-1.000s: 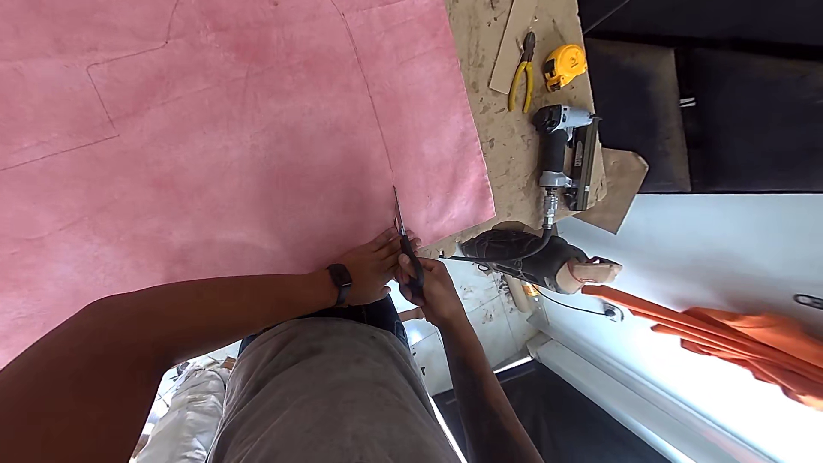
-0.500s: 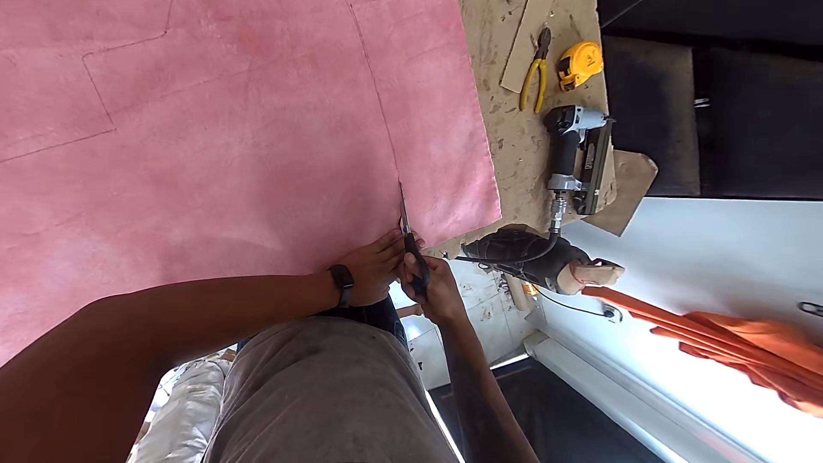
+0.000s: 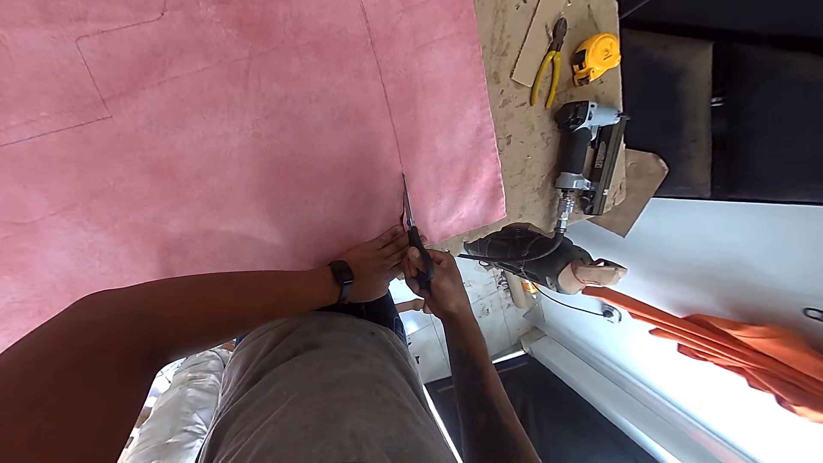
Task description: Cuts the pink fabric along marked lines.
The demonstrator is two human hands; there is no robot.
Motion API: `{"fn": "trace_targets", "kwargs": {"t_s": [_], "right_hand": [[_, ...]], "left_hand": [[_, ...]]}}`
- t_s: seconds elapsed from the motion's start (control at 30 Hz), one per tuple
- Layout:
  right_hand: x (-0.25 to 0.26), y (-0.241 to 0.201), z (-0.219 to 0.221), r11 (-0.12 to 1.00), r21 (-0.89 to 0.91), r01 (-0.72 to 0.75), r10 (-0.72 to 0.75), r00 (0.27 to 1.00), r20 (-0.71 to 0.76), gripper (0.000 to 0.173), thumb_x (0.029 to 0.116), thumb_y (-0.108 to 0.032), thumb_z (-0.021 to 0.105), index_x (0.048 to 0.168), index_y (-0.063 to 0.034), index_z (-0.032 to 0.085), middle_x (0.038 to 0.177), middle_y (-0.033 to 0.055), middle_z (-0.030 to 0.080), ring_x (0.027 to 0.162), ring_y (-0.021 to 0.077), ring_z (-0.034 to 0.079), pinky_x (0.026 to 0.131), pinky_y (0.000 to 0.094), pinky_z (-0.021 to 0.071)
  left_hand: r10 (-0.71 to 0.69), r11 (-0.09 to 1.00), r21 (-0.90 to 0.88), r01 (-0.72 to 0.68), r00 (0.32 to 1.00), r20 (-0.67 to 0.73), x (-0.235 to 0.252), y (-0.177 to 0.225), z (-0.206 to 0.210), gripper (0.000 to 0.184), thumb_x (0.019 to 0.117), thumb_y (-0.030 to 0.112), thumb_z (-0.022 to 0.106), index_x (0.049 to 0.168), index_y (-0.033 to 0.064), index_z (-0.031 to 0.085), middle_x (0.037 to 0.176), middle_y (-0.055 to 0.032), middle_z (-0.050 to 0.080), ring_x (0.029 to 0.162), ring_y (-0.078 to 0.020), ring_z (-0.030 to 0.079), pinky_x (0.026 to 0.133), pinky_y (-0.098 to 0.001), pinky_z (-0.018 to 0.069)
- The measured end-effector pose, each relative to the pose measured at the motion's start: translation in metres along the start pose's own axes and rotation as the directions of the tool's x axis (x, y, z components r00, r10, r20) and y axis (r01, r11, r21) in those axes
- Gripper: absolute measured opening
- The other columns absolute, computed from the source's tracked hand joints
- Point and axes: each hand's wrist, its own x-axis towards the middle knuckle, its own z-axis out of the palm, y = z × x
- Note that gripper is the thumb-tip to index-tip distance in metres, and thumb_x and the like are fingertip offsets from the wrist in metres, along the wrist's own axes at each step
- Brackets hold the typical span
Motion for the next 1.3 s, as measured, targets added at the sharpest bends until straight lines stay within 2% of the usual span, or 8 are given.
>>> {"fn": "trace_targets", "kwargs": {"t_s": [0.13, 0.2, 0.33, 0.57, 0.67, 0.9, 1.03, 1.3], "right_hand": [[0.003, -0.005, 0.001, 1.0, -0.008, 0.008, -0.008, 1.0, 0.007, 0.041, 0.0974, -0.043, 0.068, 0.079, -0.006, 0.065, 0.061, 0.0079, 0.054, 0.042, 0.0102, 0.043, 0.038, 0.023, 0.0361], [0.004, -0.011, 0.002, 1.0, -0.021, 0.001, -0.001, 1.0, 0.003, 0.042, 0.0956, -0.046, 0.069, 0.078, -0.0074, 0.065, 0.061, 0.0073, 0.054, 0.042, 0.0099, 0.042, 0.038, 0.0229, 0.0348], [0.011, -0.022, 0.005, 0.999, -0.044, 0.009, -0.009, 1.0, -0.003, 0.043, 0.0958, -0.047, 0.068, 0.077, -0.0094, 0.064, 0.061, 0.0063, 0.054, 0.042, 0.0102, 0.042, 0.038, 0.023, 0.0345], [0.021, -0.028, 0.002, 0.997, -0.075, 0.015, -0.015, 1.0, 0.001, 0.042, 0.0969, -0.047, 0.067, 0.077, -0.0099, 0.065, 0.061, 0.0049, 0.055, 0.042, 0.0094, 0.044, 0.037, 0.0219, 0.0351], [0.033, -0.029, -0.001, 0.999, -0.007, 0.045, -0.045, 0.999, 0.021, 0.039, 0.0961, -0.039, 0.07, 0.078, -0.0048, 0.067, 0.064, 0.0075, 0.058, 0.046, 0.0101, 0.048, 0.041, 0.0233, 0.0391], [0.058, -0.042, -0.004, 0.998, -0.018, 0.059, -0.057, 0.996, 0.072, 0.039, 0.0978, -0.037, 0.069, 0.081, -0.0015, 0.067, 0.068, 0.0093, 0.059, 0.047, 0.0109, 0.048, 0.041, 0.0242, 0.0388], [0.064, -0.05, -0.006, 0.998, -0.042, 0.047, -0.044, 0.995, 0.09, 0.039, 0.0967, -0.038, 0.069, 0.079, -0.0024, 0.066, 0.068, 0.0089, 0.059, 0.048, 0.0105, 0.047, 0.042, 0.0237, 0.0379], [0.072, -0.058, -0.009, 0.995, -0.084, 0.062, -0.048, 0.987, 0.157, 0.042, 0.0983, -0.043, 0.065, 0.081, -0.0049, 0.065, 0.07, 0.0075, 0.058, 0.05, 0.0109, 0.048, 0.043, 0.0243, 0.039]], "left_hand": [[-0.003, 1.0, 0.01, 0.002, 1.0, 0.02, 0.0, 0.0, -0.002, 0.059, 0.1016, 0.037, 0.046, 0.154, 0.0099, 0.048, 0.171, -0.0126, 0.02, 0.16, -0.0318, 0.004, 0.13, -0.0525, -0.0026], [0.01, 1.0, 0.024, -0.011, 1.0, 0.027, 0.0, 0.0, -0.002, 0.054, 0.1026, 0.036, 0.044, 0.149, 0.0101, 0.054, 0.168, -0.0129, 0.03, 0.159, -0.0339, 0.008, 0.129, -0.0556, -0.0001], [0.018, 0.999, 0.037, -0.018, 1.0, 0.007, 0.0, 0.0, -0.002, 0.046, 0.1024, 0.036, 0.046, 0.139, 0.0148, 0.063, 0.16, -0.0085, 0.044, 0.157, -0.0311, 0.019, 0.13, -0.0546, 0.0025], [0.002, 1.0, 0.014, -0.001, 0.999, -0.053, 0.0, 0.0, 0.0, 0.044, 0.1022, 0.034, 0.047, 0.142, 0.0195, 0.059, 0.156, -0.0079, 0.048, 0.155, -0.0297, 0.025, 0.13, -0.0518, 0.0051], [-0.001, 1.0, -0.001, 0.001, 0.999, -0.05, 0.001, 0.0, 0.001, 0.044, 0.1024, 0.031, 0.047, 0.142, 0.0178, 0.058, 0.154, -0.0076, 0.05, 0.154, -0.029, 0.028, 0.13, -0.0517, 0.005], [-0.045, 0.998, -0.054, 0.042, 0.997, -0.06, 0.003, 0.004, 0.005, 0.06, 0.0984, 0.032, 0.051, 0.156, 0.017, 0.045, 0.162, -0.0057, 0.041, 0.156, -0.0266, 0.023, 0.13, -0.0492, 0.0037], [-0.076, 0.991, -0.111, 0.073, 0.997, -0.023, 0.005, 0.007, 0.003, 0.069, 0.0981, 0.033, 0.052, 0.163, 0.0184, 0.033, 0.167, -0.0071, 0.033, 0.158, -0.0249, 0.019, 0.13, -0.0476, 0.0024], [-0.107, 0.973, -0.206, 0.101, 0.994, -0.018, 0.007, 0.01, 0.0, 0.065, 0.0978, 0.029, 0.054, 0.16, 0.0161, 0.038, 0.169, -0.0071, 0.029, 0.158, -0.0248, 0.016, 0.13, -0.0475, 0.0042]]}}
